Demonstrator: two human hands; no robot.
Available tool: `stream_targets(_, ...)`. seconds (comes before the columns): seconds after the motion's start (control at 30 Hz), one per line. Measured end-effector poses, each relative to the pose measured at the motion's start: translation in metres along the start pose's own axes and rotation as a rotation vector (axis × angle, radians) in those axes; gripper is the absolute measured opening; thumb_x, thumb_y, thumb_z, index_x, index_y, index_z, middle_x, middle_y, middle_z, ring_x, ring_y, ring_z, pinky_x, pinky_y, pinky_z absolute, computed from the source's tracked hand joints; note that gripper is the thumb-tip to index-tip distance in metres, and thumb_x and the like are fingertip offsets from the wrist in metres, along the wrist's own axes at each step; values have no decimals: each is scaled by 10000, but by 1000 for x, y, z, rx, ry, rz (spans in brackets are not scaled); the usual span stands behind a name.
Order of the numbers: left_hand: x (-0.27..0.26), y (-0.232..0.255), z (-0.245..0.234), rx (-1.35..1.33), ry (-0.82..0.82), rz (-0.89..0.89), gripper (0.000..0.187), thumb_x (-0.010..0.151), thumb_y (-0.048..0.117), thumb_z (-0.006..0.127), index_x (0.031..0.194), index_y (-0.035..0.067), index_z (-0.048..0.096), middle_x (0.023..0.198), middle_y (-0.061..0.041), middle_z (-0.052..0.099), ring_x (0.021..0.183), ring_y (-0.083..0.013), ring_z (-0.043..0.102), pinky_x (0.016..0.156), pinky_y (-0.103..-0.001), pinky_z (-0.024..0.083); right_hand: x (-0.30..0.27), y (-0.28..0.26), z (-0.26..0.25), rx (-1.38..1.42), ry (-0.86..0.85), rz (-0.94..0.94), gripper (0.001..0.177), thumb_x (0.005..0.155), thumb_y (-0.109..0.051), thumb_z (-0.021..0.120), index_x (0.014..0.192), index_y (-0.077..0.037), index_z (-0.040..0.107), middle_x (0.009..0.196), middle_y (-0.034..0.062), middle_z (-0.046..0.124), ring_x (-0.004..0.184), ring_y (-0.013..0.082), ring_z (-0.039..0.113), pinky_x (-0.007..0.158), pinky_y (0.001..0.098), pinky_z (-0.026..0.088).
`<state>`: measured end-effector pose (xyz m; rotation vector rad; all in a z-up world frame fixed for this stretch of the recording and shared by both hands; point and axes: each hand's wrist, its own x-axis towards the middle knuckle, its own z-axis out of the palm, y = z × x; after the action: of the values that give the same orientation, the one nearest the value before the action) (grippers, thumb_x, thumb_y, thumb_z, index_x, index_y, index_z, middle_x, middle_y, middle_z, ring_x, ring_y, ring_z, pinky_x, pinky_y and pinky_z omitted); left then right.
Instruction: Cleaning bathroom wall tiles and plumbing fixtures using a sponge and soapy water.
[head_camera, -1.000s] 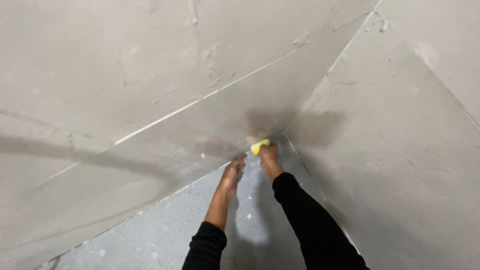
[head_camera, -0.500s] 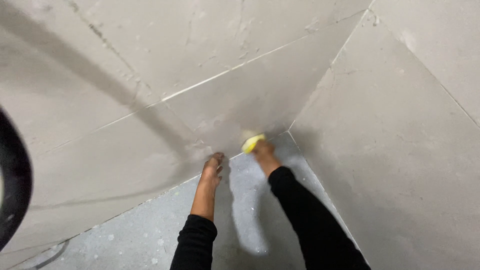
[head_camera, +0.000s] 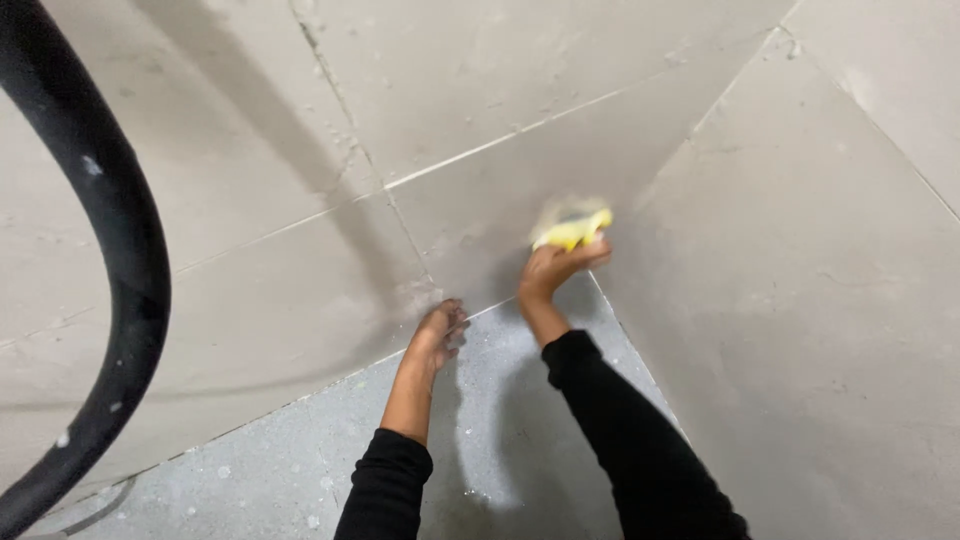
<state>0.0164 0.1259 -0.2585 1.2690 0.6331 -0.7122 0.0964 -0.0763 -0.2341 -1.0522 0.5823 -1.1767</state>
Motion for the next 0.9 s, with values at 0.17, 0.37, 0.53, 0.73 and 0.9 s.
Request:
stream_targets(0.17, 42, -28, -11, 13, -29, -26, 296, 937, 493, 578, 1054, 225, 618, 1024, 27, 569, 907, -180, 466, 1027, -557, 332, -54, 31, -48, -609, -151, -48, 429, 905, -9, 481, 1313, 67, 369, 1254, 228, 450, 1143, 375, 498, 1049, 504, 390)
stream_targets(0.37, 30, -26, -34, 58, 64, -35, 554, 892, 547, 588, 1358, 248, 595, 1407, -11, 504, 1283, -312, 399, 1142, -677, 216, -52, 165, -130, -339, -530, 1051, 284, 942, -107, 583, 1223, -82, 546, 1169, 140, 648, 1061, 338, 654, 873, 544, 560)
stream_targets(0.53, 26, -23, -52, 76, 85, -50, 612, 860, 544, 601, 1420, 299, 570, 1536, -3, 458, 1423, -360, 335, 1167, -727, 160, -63, 206, -71, -243, -442, 1507, 293, 999, -240, 491, 1208, -66, 599, 1110, 150, 693, 928, 348, 701, 770, 573, 579)
stream_targets(0.73, 61, -43, -63, 50, 87, 78, 464, 850, 467, 611, 1260, 263, 684, 1262, 31, 615, 1120, -216, 484, 1047, -530, 337, -39, -173, 42, -234, -245, 1479, 363, 1070, -262, 364, 1342, -60, 496, 1312, 189, 564, 1199, 352, 565, 932, 529, 519)
stream_targets(0.9, 49, -40, -63, -37, 57, 63, 329, 842, 393, 665, 1128, 239, 717, 1028, 40, 592, 926, -180, 480, 832, -357, 413, -47, -235, 46, 423, -763, 1313, 275, 1108, -256, 402, 1198, -47, 556, 1124, 131, 590, 926, 252, 579, 840, 416, 548)
